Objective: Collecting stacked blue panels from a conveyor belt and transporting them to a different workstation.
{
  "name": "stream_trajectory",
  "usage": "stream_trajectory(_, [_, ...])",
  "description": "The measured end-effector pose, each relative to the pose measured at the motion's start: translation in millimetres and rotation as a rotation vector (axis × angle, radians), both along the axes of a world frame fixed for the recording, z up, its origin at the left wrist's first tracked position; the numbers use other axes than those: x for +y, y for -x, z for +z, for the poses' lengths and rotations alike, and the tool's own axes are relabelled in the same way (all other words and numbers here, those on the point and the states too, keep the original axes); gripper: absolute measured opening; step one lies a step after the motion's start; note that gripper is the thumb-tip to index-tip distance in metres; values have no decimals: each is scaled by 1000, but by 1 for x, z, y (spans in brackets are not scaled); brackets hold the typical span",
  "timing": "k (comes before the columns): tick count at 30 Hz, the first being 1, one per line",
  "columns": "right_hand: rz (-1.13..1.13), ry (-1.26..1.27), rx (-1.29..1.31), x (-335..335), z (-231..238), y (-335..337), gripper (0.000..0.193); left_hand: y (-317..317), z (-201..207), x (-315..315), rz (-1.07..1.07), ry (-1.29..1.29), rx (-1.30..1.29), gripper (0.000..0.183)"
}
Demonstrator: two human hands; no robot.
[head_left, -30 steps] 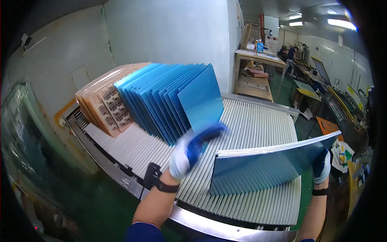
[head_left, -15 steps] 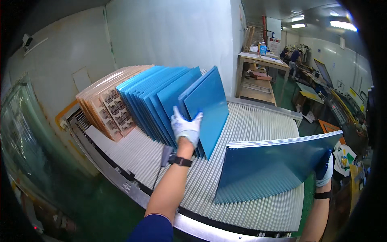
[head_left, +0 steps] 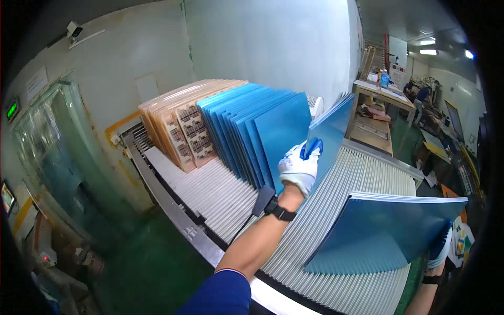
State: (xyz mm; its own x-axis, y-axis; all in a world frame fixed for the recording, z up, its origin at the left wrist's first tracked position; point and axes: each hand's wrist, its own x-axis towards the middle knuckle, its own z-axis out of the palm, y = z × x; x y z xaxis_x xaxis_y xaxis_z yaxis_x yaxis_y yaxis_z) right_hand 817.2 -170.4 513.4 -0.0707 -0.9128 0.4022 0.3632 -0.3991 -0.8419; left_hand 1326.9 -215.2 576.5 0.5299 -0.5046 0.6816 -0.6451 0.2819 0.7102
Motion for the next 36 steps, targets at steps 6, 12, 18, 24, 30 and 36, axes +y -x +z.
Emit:
stream_trajectory(6, [16, -18, 23, 0, 0, 10, 44, -3, 28, 100, -424, 23, 316, 28])
stream_trajectory(12, [23, 31, 106, -5, -10, 18, 44, -18, -62, 103, -1224, -334, 401, 56])
stream_trajectory(18, [-33, 70, 150, 12, -16, 40, 44, 51, -22, 173, -899, -692, 344, 81])
stream_trajectory(24, [-60, 89, 162, 12, -16, 40, 44, 7, -58, 60, -920, 139, 613, 55])
stream_trajectory(30, [34, 64, 29, 4, -14, 25, 42, -180, -51, -32, 382, -149, 159, 104])
stream_trajectory(36, [-64, 48, 12, 12, -9, 13, 40, -124, -36, -49, 378, -249, 317, 108])
